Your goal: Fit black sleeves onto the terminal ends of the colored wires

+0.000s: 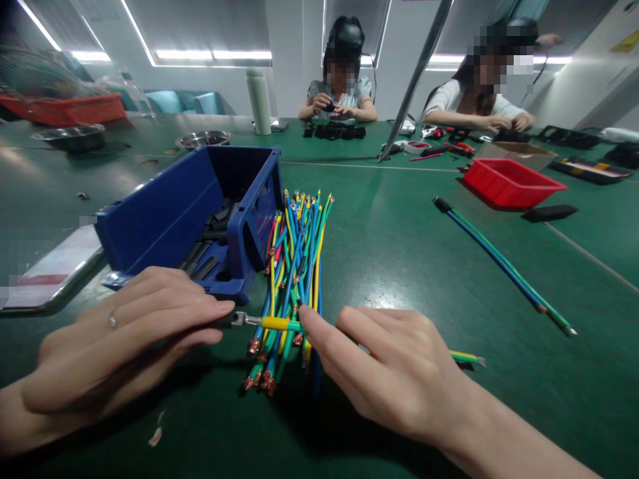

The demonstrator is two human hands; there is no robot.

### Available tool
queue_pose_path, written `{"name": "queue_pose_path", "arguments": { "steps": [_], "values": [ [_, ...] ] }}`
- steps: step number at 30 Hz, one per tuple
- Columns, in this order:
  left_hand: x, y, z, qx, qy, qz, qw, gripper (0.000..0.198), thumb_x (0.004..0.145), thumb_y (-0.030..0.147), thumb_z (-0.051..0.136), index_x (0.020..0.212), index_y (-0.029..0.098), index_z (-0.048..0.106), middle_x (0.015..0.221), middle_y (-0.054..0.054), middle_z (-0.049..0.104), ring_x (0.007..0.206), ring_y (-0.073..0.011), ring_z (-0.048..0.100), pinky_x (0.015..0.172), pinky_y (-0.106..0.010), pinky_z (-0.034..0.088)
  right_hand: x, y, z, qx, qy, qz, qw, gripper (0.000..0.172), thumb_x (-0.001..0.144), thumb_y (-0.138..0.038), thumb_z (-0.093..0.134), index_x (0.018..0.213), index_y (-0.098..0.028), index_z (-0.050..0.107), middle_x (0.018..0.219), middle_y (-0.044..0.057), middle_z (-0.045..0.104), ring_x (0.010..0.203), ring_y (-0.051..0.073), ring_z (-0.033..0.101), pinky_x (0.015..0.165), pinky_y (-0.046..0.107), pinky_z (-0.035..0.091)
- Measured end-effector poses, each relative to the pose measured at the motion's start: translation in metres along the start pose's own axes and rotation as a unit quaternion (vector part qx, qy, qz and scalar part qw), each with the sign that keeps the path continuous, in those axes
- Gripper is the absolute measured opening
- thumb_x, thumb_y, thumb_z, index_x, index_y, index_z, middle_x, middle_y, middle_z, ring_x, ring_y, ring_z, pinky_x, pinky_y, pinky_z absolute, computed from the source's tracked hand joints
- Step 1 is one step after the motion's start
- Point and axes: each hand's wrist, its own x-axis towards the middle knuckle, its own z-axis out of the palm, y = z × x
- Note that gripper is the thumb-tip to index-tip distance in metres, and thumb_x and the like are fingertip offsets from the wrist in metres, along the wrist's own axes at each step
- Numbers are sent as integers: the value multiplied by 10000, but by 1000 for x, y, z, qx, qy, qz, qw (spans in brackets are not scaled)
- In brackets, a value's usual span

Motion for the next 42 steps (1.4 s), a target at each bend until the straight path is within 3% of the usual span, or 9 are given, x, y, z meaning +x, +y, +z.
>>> {"name": "queue_pose_path", "arguments": {
  "steps": [12,33,37,42],
  "values": [
    [7,1,6,-28,36,28,999,133,965,141,630,1061,65,682,874,-43,712,838,-118,644,783,-247,496,-2,0,2,0,-13,-10,1000,295,974,-131,521,1263,-92,567,632,-49,431,521,114,337,469,286,257],
    [2,-5,10,-21,24,35,999,174,1005,189,574,1076,74,682,876,-39,709,830,-119,638,807,-252,492,-7,-2,4,45,-51,-15,998,384,1002,-105,414,1370,-40,500,686,-27,425,557,121,358,497,305,245],
    [2,-6,10,-20,-1,42,999,172,992,180,592,1105,77,672,895,-43,714,851,-127,641,827,-255,499,-6,-4,4,54,-52,-12,997,381,1006,-95,405,1371,-33,492,686,-27,426,553,121,347,495,305,244],
    [3,-5,12,-29,19,54,998,159,983,168,600,1073,62,678,867,-54,720,815,-134,660,799,-265,514,-3,-5,3,73,-61,-18,995,381,1003,-82,392,1371,-19,468,689,-26,443,552,121,374,490,297,271]
  ]
}}
